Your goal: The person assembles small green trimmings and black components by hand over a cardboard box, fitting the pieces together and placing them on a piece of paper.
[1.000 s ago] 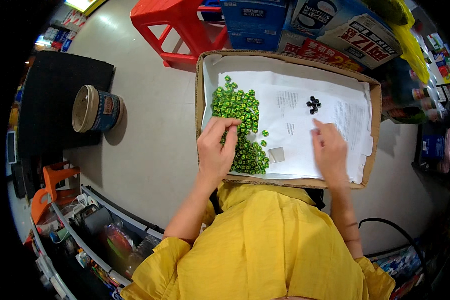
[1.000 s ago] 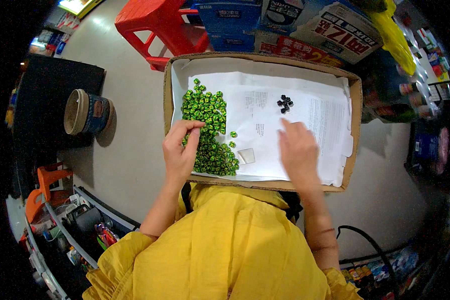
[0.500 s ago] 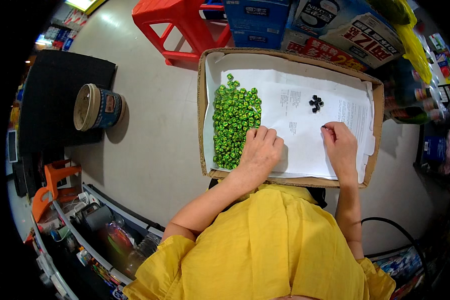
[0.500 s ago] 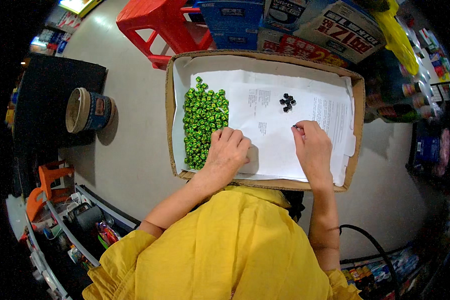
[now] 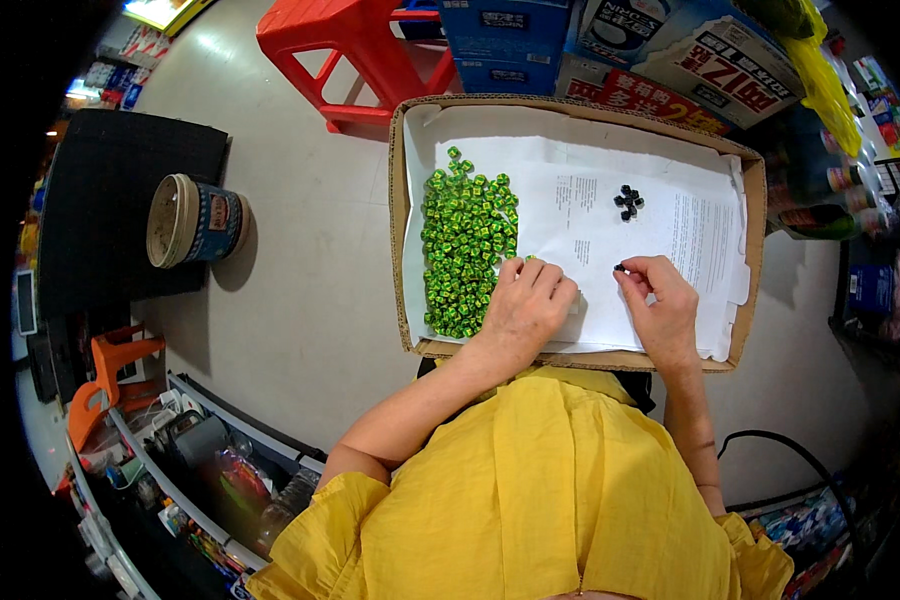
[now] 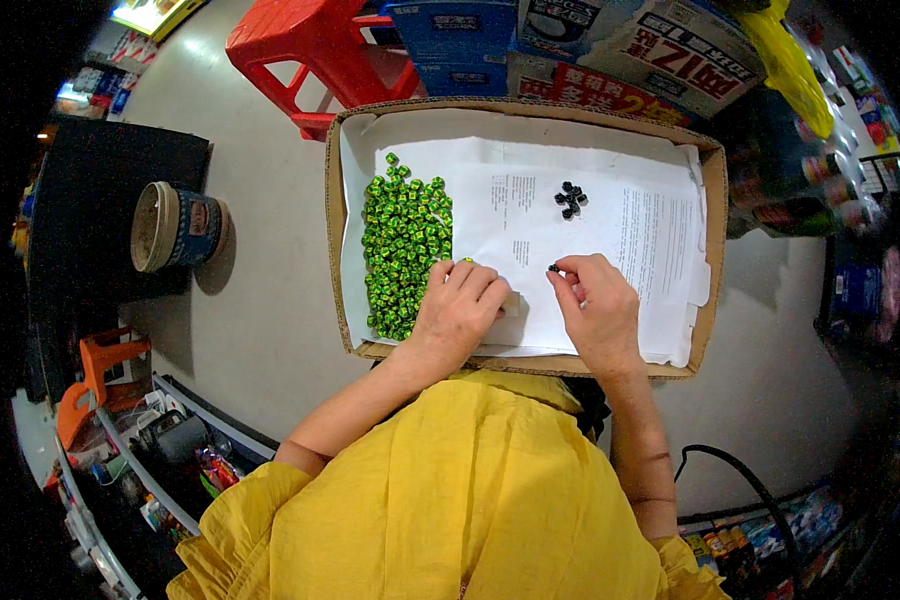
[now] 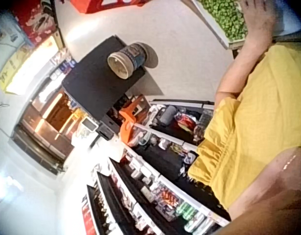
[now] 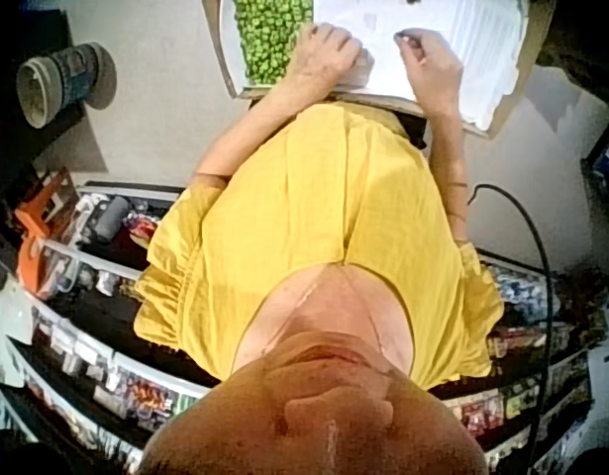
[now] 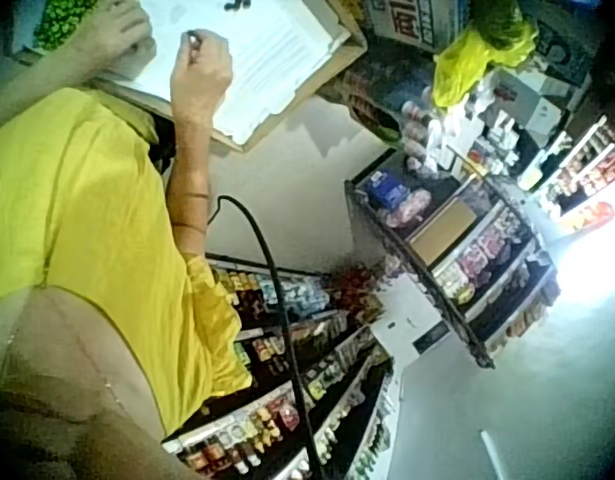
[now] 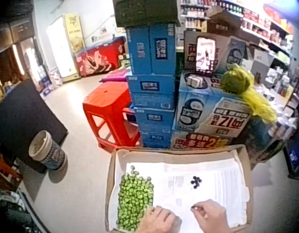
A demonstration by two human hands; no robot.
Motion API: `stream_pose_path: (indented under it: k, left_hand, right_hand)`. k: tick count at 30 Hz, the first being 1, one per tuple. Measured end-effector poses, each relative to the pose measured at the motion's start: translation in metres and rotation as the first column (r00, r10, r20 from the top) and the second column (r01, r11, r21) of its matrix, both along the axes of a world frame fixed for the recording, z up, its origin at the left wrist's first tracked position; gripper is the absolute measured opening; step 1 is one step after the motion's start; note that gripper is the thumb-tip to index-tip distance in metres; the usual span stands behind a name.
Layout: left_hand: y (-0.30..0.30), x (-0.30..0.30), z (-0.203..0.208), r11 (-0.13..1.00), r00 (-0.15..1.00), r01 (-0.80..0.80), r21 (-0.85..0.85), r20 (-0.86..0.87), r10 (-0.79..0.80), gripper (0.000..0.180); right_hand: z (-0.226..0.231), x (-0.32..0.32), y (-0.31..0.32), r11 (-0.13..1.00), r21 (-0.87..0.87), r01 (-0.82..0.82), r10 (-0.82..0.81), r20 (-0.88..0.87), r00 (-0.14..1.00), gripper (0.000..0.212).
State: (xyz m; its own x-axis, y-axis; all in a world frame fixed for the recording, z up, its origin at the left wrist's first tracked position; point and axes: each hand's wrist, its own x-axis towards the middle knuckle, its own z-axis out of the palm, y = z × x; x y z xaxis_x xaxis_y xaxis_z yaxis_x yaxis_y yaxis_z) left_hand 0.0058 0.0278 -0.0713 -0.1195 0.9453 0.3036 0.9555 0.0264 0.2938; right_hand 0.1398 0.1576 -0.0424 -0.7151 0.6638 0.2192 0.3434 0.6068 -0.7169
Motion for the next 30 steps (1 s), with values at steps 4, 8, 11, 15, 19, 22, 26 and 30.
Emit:
stream_pose_path:
  k: [4,8,11,15,19,22,26,30]
  left_hand:
    - [0.001,0.000,0.004,0.999,1.000,-0.008,0.036,-0.005,0.008,0.022]
    - [0.000,-0.001,0.003,1.000,1.000,-0.001,0.032,-0.021,0.001,0.021]
    - [-0.001,-0.001,-0.001,1.000,1.000,0.017,0.007,0.014,-0.017,0.019]
    - [-0.001,-0.002,-0.002,1.000,0.999,0.011,0.016,0.035,-0.011,0.017]
    - [0.000,-0.003,0.000,0.999,0.998,-0.039,0.025,0.040,0.038,0.021]
    - [0.002,-0.003,0.003,0.987,0.981,-0.135,0.083,0.151,0.122,0.026]
    - [0.001,-0.004,0.012,0.984,0.769,-0.170,-0.045,0.618,0.161,0.024]
    - [0.000,-0.007,0.023,0.970,0.220,-0.077,-0.231,0.945,0.243,0.010]
  right_hand:
    - [0.000,0.001,-0.002,1.000,-0.006,-0.018,0.018,0.013,1.000,0.013]
    - [0.000,0.002,-0.003,1.000,-0.005,-0.031,0.031,0.032,0.999,0.013]
    - [0.000,0.001,-0.004,0.999,0.000,-0.040,0.040,0.035,0.999,0.013]
    - [0.001,0.000,-0.004,0.999,-0.007,-0.045,0.045,0.037,0.998,0.012]
    - [0.000,0.001,-0.004,0.999,-0.010,-0.044,0.044,0.046,0.998,0.012]
    - [0.001,0.000,-0.006,0.999,-0.015,-0.045,0.046,0.032,0.998,0.012]
    - [0.010,0.001,-0.010,0.932,-0.324,-0.164,0.147,-0.077,0.986,0.013]
    - [0.011,-0.003,-0.016,0.926,-0.270,-0.265,0.222,-0.179,0.958,0.015]
